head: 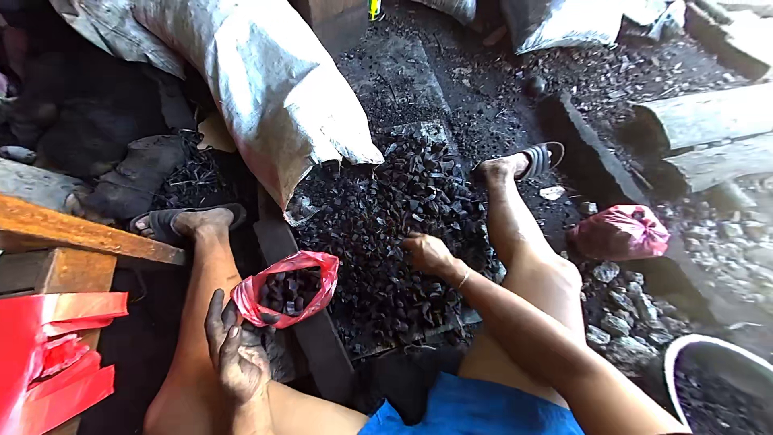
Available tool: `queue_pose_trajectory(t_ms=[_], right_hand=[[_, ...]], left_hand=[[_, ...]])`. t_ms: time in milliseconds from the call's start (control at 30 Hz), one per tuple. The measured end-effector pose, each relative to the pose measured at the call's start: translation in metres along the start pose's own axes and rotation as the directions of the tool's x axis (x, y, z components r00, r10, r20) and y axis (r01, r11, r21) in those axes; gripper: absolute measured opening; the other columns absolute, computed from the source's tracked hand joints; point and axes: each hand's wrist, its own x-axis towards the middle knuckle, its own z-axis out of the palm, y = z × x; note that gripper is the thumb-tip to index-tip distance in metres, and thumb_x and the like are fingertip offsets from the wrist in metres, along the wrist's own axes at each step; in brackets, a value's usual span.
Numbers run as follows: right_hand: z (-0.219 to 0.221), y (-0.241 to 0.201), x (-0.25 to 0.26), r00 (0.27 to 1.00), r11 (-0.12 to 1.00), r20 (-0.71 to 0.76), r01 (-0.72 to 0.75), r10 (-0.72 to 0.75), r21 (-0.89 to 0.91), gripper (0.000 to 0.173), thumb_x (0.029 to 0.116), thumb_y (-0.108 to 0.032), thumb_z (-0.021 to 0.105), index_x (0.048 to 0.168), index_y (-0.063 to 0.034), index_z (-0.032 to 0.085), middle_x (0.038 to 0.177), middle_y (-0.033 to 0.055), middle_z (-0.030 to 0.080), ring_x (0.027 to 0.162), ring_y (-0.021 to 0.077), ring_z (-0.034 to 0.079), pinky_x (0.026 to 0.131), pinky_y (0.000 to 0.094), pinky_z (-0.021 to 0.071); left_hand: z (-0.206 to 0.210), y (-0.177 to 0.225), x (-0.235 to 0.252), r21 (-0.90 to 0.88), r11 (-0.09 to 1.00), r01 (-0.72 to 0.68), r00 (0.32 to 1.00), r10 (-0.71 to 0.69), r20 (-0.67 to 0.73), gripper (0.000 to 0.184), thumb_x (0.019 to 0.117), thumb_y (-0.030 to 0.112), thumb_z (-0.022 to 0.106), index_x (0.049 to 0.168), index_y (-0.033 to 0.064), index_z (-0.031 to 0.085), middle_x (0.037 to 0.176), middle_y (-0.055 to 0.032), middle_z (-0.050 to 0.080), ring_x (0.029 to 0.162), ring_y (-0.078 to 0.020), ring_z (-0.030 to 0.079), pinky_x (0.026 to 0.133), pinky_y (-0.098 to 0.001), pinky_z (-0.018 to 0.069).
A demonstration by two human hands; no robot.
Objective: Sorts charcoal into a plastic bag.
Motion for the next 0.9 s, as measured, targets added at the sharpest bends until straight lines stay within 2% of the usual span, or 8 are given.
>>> queue_pose_trajectory(t_ms=[100, 200, 300, 533, 633, 733, 800, 900], right_hand=[[0.016, -0.003, -0.004, 0.998, 0.998, 0.023, -0.060, 0.060, 0.008, 0.040, 0.0923, -0.027, 0.068, 0.130, -0.0142, 0.066, 0.134, 0.0151, 0.064, 0.116, 0.0374, 0.066, 0.092, 0.0610, 0.0556], [0.029, -0.014, 0.006, 0.997, 0.997, 0.013, -0.074, 0.075, -0.003, 0.057, 0.0882, -0.023, 0.072, 0.142, -0.0161, 0.057, 0.140, 0.0169, 0.059, 0.122, 0.0394, 0.062, 0.091, 0.0611, 0.0559], [0.035, -0.015, 0.011, 0.998, 0.999, -0.055, -0.042, 0.042, 0.001, 0.056, 0.0916, -0.016, 0.065, 0.146, -0.0175, 0.054, 0.137, 0.0164, 0.062, 0.123, 0.0386, 0.063, 0.093, 0.0588, 0.0556], [0.016, -0.007, 0.002, 0.990, 0.986, -0.075, -0.111, 0.121, 0.125, 0.051, 0.0889, -0.023, 0.066, 0.139, -0.0173, 0.060, 0.132, 0.0134, 0.067, 0.121, 0.0350, 0.065, 0.098, 0.0598, 0.0531], [0.011, -0.008, 0.003, 0.989, 0.987, -0.077, -0.122, 0.130, 0.107, 0.049, 0.0908, -0.019, 0.064, 0.140, -0.0169, 0.060, 0.135, 0.0146, 0.064, 0.119, 0.0354, 0.065, 0.096, 0.0580, 0.0546], [0.022, -0.009, 0.012, 0.994, 0.995, -0.043, -0.104, 0.104, 0.009, 0.054, 0.0910, -0.020, 0.064, 0.145, -0.0215, 0.058, 0.144, 0.0161, 0.057, 0.124, 0.0383, 0.061, 0.092, 0.0589, 0.0555], [0.034, -0.008, 0.017, 0.995, 0.996, -0.050, -0.083, 0.082, -0.026, 0.047, 0.0940, -0.021, 0.061, 0.141, -0.0221, 0.062, 0.143, 0.0162, 0.058, 0.125, 0.0388, 0.060, 0.092, 0.0585, 0.0554], [0.039, -0.010, 0.020, 0.996, 0.997, -0.059, -0.070, 0.069, -0.018, 0.036, 0.0978, -0.021, 0.057, 0.132, -0.0183, 0.067, 0.138, 0.0158, 0.061, 0.122, 0.0370, 0.062, 0.093, 0.0570, 0.0556]], left_hand=[[0.000, -0.005, 0.000, 0.028, 0.999, -0.025, 1.000, 0.025, -0.013, 0.072, 0.0980, 0.040, 0.050, 0.156, 0.0068, 0.024, 0.147, -0.0050, 0.051, 0.113, -0.0149, 0.064, 0.081, -0.0312, 0.0590], [0.004, -0.005, 0.001, 0.041, 0.999, -0.029, 0.999, 0.030, -0.021, 0.071, 0.0977, 0.039, 0.049, 0.156, 0.0066, 0.022, 0.148, -0.0044, 0.049, 0.117, -0.0139, 0.061, 0.086, -0.0317, 0.0580], [0.005, -0.005, 0.001, 0.049, 0.998, -0.032, 0.999, 0.034, -0.029, 0.072, 0.0980, 0.038, 0.049, 0.156, 0.0036, 0.022, 0.149, -0.0057, 0.048, 0.119, -0.0137, 0.060, 0.089, -0.0317, 0.0568], [0.005, -0.003, 0.000, 0.048, 0.999, -0.020, 0.998, 0.023, -0.052, 0.064, 0.0996, 0.031, 0.042, 0.155, 0.0049, 0.024, 0.144, -0.0044, 0.051, 0.106, -0.0115, 0.065, 0.076, -0.0277, 0.0592], [0.008, -0.003, 0.000, 0.050, 0.999, -0.015, 0.999, 0.016, -0.034, 0.067, 0.0995, 0.034, 0.044, 0.155, 0.0046, 0.022, 0.147, -0.0043, 0.049, 0.116, -0.0123, 0.062, 0.085, -0.0296, 0.0576], [0.005, -0.007, 0.000, 0.065, 0.998, -0.015, 0.999, 0.017, -0.030, 0.065, 0.0996, 0.032, 0.043, 0.156, 0.0055, 0.024, 0.146, -0.0044, 0.049, 0.114, -0.0120, 0.062, 0.085, -0.0292, 0.0575], [0.003, -0.006, -0.001, 0.070, 0.997, -0.012, 0.999, 0.015, -0.031, 0.064, 0.1005, 0.031, 0.041, 0.156, 0.0047, 0.023, 0.148, -0.0051, 0.048, 0.118, -0.0124, 0.060, 0.088, -0.0298, 0.0567], [0.002, -0.005, -0.002, 0.070, 0.998, -0.006, 0.999, 0.010, -0.048, 0.064, 0.1001, 0.031, 0.040, 0.156, 0.0048, 0.023, 0.147, -0.0059, 0.048, 0.117, -0.0130, 0.061, 0.085, -0.0294, 0.0573]])
